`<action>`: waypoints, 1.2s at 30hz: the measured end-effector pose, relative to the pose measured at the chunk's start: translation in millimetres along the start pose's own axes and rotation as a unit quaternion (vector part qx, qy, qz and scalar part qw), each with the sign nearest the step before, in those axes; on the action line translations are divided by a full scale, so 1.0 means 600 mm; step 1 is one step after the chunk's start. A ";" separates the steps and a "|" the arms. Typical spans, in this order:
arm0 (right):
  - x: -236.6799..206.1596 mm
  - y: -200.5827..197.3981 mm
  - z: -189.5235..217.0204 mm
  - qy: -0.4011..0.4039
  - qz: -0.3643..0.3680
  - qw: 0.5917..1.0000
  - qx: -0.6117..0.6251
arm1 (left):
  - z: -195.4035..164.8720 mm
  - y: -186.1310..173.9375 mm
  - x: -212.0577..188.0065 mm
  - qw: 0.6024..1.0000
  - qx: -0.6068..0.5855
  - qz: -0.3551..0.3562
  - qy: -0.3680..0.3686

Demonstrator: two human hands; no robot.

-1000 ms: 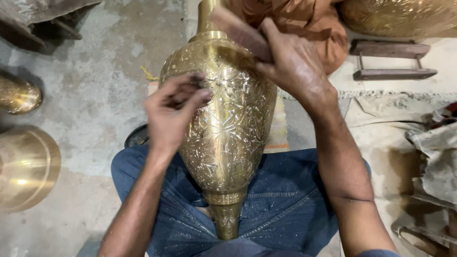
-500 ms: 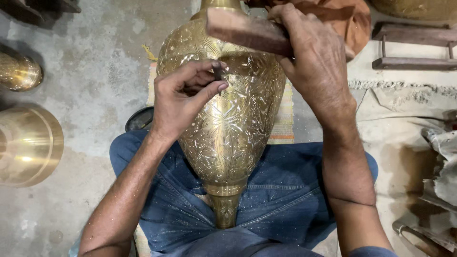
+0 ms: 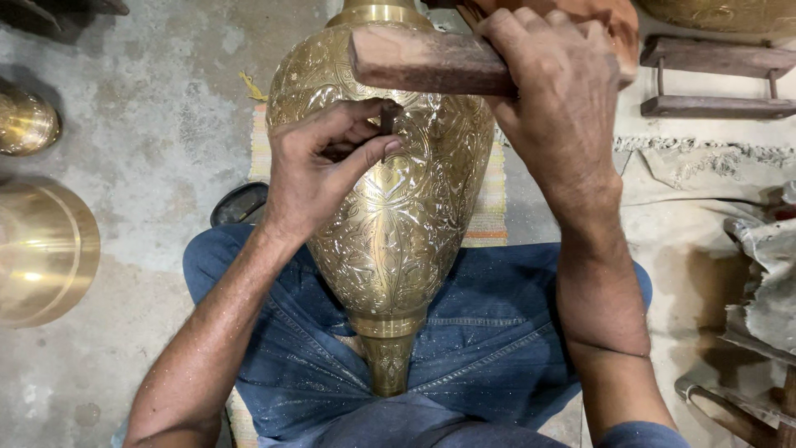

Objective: The person sits cross-legged holding a large engraved brass vase between their legs and chisels decorative floral patterns into its surface, holding a small chisel against the metal and striking it with a wooden mallet, repositioning the chisel across different areas of the vase.

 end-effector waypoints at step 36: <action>-0.028 0.023 -0.033 0.020 0.007 0.998 0.062 | -0.010 0.001 0.009 0.999 0.001 0.005 0.053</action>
Point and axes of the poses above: each hand's wrist, its own x-axis towards the middle knuckle, its own y-axis out of the palm, z = x × y, the point moved 7 cm from there along x, towards the middle knuckle, and after that the axes turned 5 degrees about x, right-handed, at the moved point
